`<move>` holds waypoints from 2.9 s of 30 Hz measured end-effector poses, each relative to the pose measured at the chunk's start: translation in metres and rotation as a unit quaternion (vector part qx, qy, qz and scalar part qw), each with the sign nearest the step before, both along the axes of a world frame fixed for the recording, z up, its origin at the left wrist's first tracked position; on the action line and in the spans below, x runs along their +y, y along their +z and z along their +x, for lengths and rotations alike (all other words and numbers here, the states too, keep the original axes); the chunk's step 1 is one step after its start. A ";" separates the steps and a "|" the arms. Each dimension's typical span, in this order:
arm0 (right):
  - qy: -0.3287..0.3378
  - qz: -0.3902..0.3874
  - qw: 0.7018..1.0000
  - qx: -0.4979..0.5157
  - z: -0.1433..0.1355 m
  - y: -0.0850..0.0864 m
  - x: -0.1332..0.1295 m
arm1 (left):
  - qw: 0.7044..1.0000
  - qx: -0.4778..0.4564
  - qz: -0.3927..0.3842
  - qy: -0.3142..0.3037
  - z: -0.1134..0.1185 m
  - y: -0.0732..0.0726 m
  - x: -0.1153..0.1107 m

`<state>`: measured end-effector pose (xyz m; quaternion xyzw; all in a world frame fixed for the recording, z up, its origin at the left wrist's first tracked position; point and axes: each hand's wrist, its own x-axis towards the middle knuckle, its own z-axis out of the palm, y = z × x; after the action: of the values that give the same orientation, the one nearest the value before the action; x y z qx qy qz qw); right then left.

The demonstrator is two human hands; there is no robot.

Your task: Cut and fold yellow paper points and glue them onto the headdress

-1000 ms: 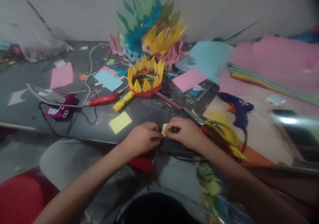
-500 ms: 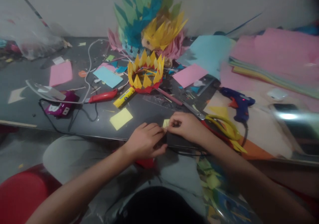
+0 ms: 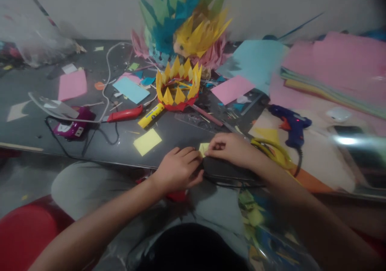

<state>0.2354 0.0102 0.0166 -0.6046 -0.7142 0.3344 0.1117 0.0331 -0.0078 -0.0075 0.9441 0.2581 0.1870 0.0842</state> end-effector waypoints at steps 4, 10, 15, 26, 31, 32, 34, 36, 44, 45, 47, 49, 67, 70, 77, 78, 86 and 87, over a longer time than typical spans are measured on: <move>-0.016 0.017 1.000 -0.005 0.001 -0.001 -0.002 | 1.000 0.010 0.008 0.006 0.002 0.000 0.000; -0.013 0.022 0.999 -0.030 0.000 -0.001 0.001 | 1.000 0.021 0.000 0.000 0.001 -0.002 0.001; -0.001 0.019 0.998 -0.055 0.000 0.000 0.005 | 1.000 0.026 -0.006 0.000 0.001 -0.001 0.001; -0.018 0.006 0.997 -0.076 -0.001 -0.002 0.003 | 1.000 0.004 0.004 -0.008 0.000 -0.002 -0.001; -0.013 -0.014 1.000 -0.022 0.007 -0.006 0.003 | 0.999 0.028 -0.028 0.019 0.000 0.003 -0.002; -0.002 -0.019 1.000 -0.013 0.008 -0.005 0.004 | 0.999 0.030 -0.034 0.020 0.000 0.004 -0.001; 0.015 -0.027 1.000 -0.001 0.010 -0.003 0.004 | 0.998 0.030 -0.046 0.018 0.001 0.007 0.000; 0.022 -0.033 0.999 0.011 0.011 -0.001 0.003 | 0.998 0.029 -0.057 0.016 0.001 0.010 0.002; -0.008 -0.007 0.999 0.042 0.009 -0.004 -0.009 | 0.999 0.025 -0.046 0.016 0.005 0.008 0.010; -0.018 0.017 0.999 0.031 0.006 -0.004 -0.013 | 0.999 0.030 -0.036 0.019 0.006 0.008 0.008; -0.053 0.070 0.996 -0.002 0.000 -0.005 -0.022 | 0.998 0.038 -0.018 0.038 0.010 0.007 0.001; -0.096 0.114 0.988 -0.032 -0.009 -0.008 -0.032 | 0.996 0.043 -0.008 0.077 0.013 0.008 -0.009; 0.011 0.097 0.993 0.073 -0.015 -0.007 -0.015 | 0.974 0.006 -0.199 0.109 0.008 0.013 0.030; -0.007 0.088 0.991 0.099 -0.014 -0.011 -0.015 | 0.972 -0.021 -0.218 0.087 0.005 0.010 0.032; 0.020 0.139 0.985 0.099 -0.013 -0.018 -0.015 | 0.972 -0.064 -0.224 0.039 -0.002 0.005 0.043; 0.033 0.158 0.982 0.098 -0.012 -0.019 -0.014 | 0.973 -0.062 -0.219 0.031 -0.003 0.005 0.045; 0.205 0.278 0.936 0.073 0.003 -0.025 -0.007 | 0.983 0.005 -0.171 -0.068 -0.012 0.009 0.056; 0.219 0.287 0.930 0.066 0.004 -0.025 -0.006 | 0.984 0.013 -0.163 -0.073 -0.013 0.009 0.056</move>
<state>0.2396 0.0042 -0.0082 -0.3521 -0.8854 0.1704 0.2510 0.0205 0.0483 0.0010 0.9362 0.2164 0.1237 0.2476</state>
